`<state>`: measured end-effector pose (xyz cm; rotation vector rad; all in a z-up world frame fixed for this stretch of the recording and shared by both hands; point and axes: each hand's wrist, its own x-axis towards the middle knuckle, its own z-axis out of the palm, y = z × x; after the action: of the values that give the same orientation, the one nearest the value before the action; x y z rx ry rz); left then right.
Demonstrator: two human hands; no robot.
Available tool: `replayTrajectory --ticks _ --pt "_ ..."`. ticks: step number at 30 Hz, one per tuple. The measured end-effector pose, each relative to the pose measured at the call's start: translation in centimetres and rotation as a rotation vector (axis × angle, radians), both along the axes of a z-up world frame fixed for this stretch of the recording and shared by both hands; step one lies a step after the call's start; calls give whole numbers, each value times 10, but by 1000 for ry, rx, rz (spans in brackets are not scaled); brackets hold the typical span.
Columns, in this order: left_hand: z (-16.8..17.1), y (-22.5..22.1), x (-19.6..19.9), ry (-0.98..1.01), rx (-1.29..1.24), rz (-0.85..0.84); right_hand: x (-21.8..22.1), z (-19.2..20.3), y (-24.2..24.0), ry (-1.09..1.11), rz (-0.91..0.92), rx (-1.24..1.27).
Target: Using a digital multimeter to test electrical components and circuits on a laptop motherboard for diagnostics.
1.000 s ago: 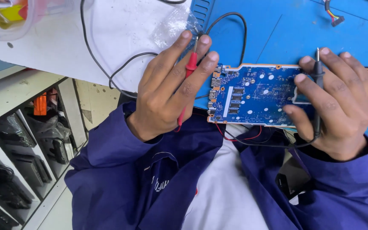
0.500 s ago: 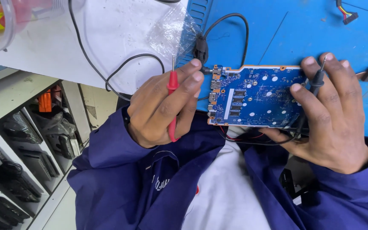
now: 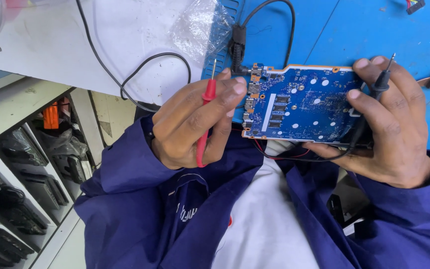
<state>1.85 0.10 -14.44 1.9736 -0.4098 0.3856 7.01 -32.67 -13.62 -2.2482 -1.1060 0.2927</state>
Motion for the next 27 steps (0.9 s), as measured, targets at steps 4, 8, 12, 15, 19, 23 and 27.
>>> replayTrajectory --ticks 4,8,12,15,19,23,27 --pt "4 0 1 20 17 -6 1 -3 0 -22 8 47" --pt "2 2 1 21 7 -30 -2 -2 1 -18 12 58" --pt "-1 2 4 -22 92 -14 -2 -2 -2 38 -19 38" --pt "1 3 5 -30 112 -5 -2 3 -7 67 -4 15" --pt "7 8 4 3 159 -32 -1 31 -30 32 54 50" --pt "10 12 -1 111 160 -63 -24 39 -60 26 -9 29" --pt "5 6 -2 31 157 7 -49 32 -56 50 -180 109"
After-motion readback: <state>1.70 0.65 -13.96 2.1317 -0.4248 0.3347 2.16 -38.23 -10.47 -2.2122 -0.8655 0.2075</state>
